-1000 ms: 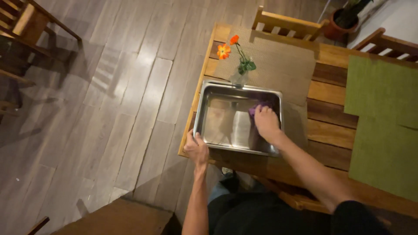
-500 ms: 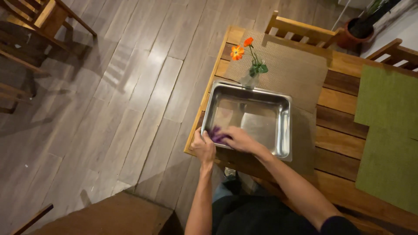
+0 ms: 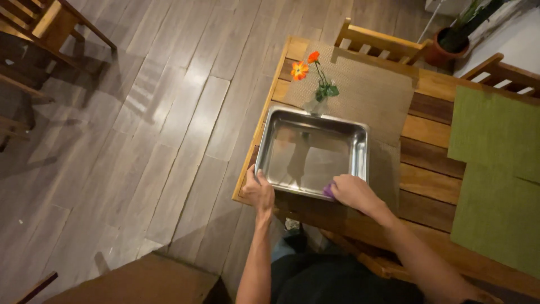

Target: Wiping and cleaning metal restaurant pans with a cloth on a dining table.

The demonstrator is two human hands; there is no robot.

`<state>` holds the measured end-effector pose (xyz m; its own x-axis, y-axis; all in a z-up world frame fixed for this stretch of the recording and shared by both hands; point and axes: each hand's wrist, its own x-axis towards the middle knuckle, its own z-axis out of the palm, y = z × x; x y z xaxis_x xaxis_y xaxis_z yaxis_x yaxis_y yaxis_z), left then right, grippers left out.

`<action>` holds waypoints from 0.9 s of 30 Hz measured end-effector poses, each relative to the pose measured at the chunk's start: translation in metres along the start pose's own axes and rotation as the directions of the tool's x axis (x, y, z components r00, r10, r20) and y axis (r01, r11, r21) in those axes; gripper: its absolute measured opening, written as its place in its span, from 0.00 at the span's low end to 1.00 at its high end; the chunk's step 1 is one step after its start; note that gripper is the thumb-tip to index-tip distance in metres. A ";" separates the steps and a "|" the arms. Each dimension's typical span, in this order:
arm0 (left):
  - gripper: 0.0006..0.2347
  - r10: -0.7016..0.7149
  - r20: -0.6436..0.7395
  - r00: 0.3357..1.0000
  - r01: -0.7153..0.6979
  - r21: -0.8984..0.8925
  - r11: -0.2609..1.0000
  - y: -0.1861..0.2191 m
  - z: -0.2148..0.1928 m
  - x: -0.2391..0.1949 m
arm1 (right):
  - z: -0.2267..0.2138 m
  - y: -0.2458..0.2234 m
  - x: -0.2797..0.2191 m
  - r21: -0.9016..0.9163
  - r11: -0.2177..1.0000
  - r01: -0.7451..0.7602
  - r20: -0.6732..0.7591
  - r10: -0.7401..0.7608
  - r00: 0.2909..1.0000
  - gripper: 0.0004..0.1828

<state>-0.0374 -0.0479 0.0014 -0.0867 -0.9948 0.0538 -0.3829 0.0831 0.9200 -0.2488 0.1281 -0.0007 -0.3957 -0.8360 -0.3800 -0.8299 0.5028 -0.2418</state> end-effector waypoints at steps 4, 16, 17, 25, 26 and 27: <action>0.12 0.002 -0.036 0.999 -0.002 0.003 1.000 0.008 0.001 -0.005 | 0.022 -0.026 0.021 0.148 0.988 0.038 0.046 -0.045 0.998 0.19; 0.12 0.184 -0.104 0.977 -0.183 0.013 0.983 0.071 -0.037 -0.030 | -0.078 -0.152 -0.026 0.605 0.595 0.530 -0.369 -0.380 0.848 0.24; 0.12 0.170 -0.077 0.982 -0.171 -0.008 0.985 0.080 -0.041 -0.031 | -0.083 -0.153 -0.032 0.512 0.639 0.574 -0.424 -0.393 0.816 0.27; 0.14 0.263 -0.012 0.965 -0.263 -0.022 0.965 0.130 -0.052 -0.048 | -0.107 -0.136 -0.085 0.182 0.813 0.553 -0.626 -0.337 0.703 0.33; 0.15 0.300 0.006 0.954 -0.300 -0.044 0.953 0.140 -0.053 -0.050 | -0.114 -0.131 -0.089 0.149 0.805 0.574 -0.664 -0.349 0.662 0.32; 0.16 0.337 0.023 0.941 -0.335 -0.067 0.940 0.150 -0.054 -0.053 | -0.122 -0.125 -0.094 0.116 0.797 0.593 -0.698 -0.360 0.619 0.31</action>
<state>-0.0403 0.0138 0.1574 -0.2322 -0.9069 0.3516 -0.2695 0.4073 0.8726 -0.1557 0.1168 0.1738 -0.2210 -0.8517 0.4752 -0.8505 -0.0702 -0.5213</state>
